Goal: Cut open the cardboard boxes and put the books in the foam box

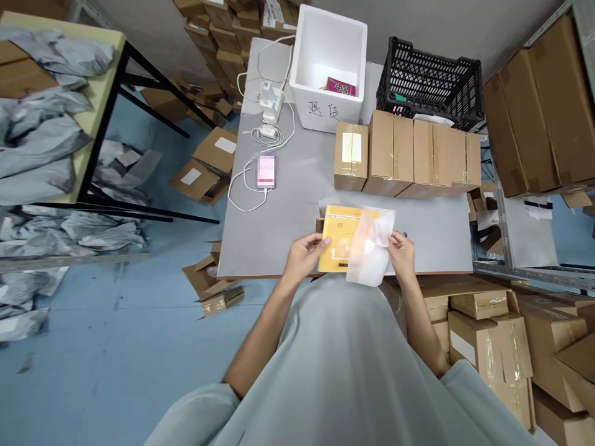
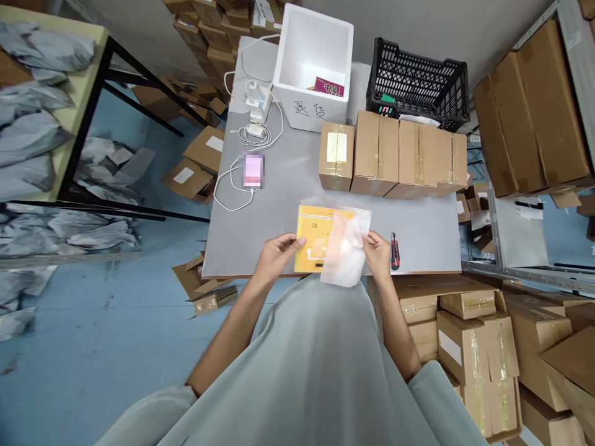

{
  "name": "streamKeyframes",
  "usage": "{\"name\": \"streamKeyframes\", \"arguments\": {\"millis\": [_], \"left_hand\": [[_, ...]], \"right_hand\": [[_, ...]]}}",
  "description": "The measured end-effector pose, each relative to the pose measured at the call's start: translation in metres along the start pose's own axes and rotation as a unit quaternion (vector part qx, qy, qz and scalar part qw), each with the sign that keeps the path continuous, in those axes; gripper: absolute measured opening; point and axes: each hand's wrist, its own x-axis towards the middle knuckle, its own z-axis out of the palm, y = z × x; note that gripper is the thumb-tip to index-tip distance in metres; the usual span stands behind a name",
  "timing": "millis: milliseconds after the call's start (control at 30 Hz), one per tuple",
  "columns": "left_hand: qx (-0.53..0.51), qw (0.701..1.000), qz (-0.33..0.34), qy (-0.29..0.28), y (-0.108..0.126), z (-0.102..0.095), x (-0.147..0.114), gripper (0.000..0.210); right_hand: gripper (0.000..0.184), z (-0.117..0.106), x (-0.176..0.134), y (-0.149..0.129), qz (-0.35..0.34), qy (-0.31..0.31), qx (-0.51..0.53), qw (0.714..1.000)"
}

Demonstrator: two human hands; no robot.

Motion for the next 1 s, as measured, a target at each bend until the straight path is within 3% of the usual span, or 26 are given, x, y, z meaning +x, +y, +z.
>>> {"name": "streamKeyframes", "arguments": {"millis": [167, 267, 367, 467, 600, 667, 767, 867, 933, 1000], "left_hand": [[-0.042, 0.986, 0.009, 0.159, 0.000, -0.052, -0.005, 0.055], [-0.069, 0.973, 0.015, 0.221, -0.003, -0.084, -0.007, 0.053], [-0.082, 0.966, 0.019, 0.245, -0.007, -0.099, -0.009, 0.052], [-0.088, 0.966, 0.019, 0.244, -0.009, -0.097, -0.011, 0.052], [-0.094, 0.969, 0.016, 0.229, -0.008, -0.087, -0.012, 0.053], [-0.093, 0.970, 0.013, 0.224, -0.007, -0.083, -0.012, 0.055], [-0.094, 0.971, 0.010, 0.219, -0.006, -0.081, -0.013, 0.057], [-0.102, 0.971, 0.013, 0.216, -0.005, -0.081, -0.012, 0.057], [-0.109, 0.972, 0.010, 0.208, -0.006, -0.079, -0.010, 0.059], [-0.112, 0.975, 0.001, 0.194, -0.006, -0.074, -0.007, 0.062]], "right_hand": [[0.035, -0.028, 0.023, -0.001, -0.073, 0.033, -0.130, 0.988], [0.024, -0.027, 0.037, -0.003, -0.125, 0.047, -0.311, 0.941], [0.038, 0.006, 0.046, 0.002, -0.118, -0.011, -0.480, 0.869], [0.034, 0.057, 0.050, 0.020, -0.101, -0.116, -0.538, 0.828], [0.043, 0.113, 0.060, 0.046, -0.056, -0.290, -0.659, 0.692], [0.037, 0.125, 0.066, 0.051, -0.032, -0.320, -0.673, 0.666], [0.034, 0.126, 0.067, 0.046, -0.027, -0.336, -0.669, 0.663], [0.046, 0.109, 0.059, 0.035, -0.059, -0.289, -0.676, 0.675], [0.046, 0.092, 0.052, 0.028, -0.065, -0.251, -0.665, 0.700], [0.037, 0.075, 0.045, 0.023, -0.053, -0.248, -0.607, 0.753]]}}
